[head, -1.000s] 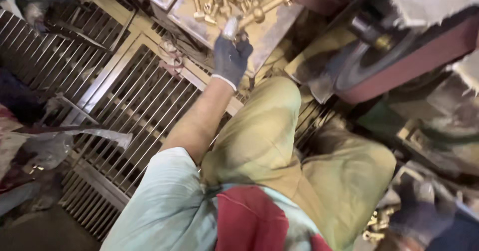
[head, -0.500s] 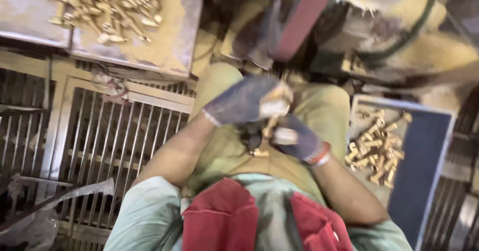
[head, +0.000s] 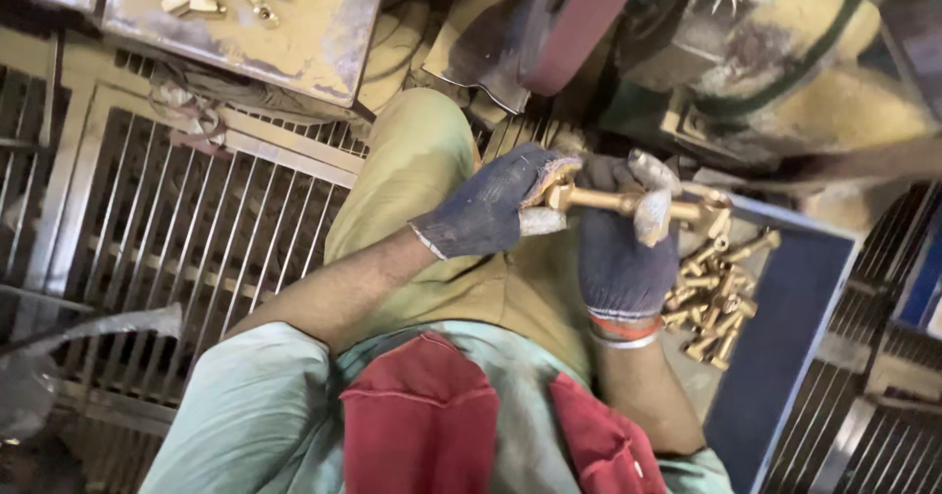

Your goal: The person sits on the floor and repeatedly presses small brass-colored metal parts against a moving belt sander. They rotate the parts to treat different surfaces and place finished pieces into a nearby tray.

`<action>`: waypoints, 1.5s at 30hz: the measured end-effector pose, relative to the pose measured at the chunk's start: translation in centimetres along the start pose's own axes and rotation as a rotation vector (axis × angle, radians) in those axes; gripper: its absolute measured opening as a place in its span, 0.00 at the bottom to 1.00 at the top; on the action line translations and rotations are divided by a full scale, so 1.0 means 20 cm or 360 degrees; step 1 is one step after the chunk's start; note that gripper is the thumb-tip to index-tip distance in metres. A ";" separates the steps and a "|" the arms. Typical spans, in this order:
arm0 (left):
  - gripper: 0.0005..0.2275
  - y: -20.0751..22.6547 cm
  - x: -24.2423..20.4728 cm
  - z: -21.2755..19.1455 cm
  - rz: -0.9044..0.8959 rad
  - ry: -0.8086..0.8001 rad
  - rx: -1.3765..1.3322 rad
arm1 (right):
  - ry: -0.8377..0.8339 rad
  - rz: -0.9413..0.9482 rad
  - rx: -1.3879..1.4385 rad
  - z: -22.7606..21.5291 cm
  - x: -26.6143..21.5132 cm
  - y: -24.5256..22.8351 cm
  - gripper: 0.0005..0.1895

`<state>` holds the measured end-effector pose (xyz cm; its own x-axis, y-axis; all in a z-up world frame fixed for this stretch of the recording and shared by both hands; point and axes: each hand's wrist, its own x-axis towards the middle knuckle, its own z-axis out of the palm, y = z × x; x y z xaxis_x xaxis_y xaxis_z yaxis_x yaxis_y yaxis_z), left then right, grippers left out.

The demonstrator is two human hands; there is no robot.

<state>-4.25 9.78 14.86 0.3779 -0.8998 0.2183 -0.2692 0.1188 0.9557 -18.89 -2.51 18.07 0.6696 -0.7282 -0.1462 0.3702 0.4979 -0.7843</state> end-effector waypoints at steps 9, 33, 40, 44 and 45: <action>0.20 -0.20 0.21 -0.06 -0.0145 -0.0013 -0.0322 | -0.0447 -0.0124 -0.1242 -0.19 0.40 -0.03 0.15; 0.04 -0.76 0.38 0.15 -0.1455 0.0722 -0.1269 | 0.0576 0.0999 -0.0075 -0.34 0.85 0.58 0.13; 0.04 -0.79 0.37 0.17 -0.1438 0.0771 -0.1270 | 0.0708 0.1022 0.0011 -0.29 0.77 0.58 0.14; 0.04 -0.86 0.34 0.19 -0.1356 0.0754 -0.1195 | 0.0789 0.0937 0.0271 -0.35 0.75 0.62 0.18; 0.04 -0.86 0.34 0.20 -0.1315 0.0710 -0.1175 | 0.0685 0.0959 0.0292 -0.37 0.75 0.63 0.16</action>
<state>-0.61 -0.09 -0.95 0.5108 -0.6095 -0.6063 0.7192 -0.0833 0.6898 -9.02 -10.63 1.60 0.4934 -0.4067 -0.7689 0.1468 0.9102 -0.3872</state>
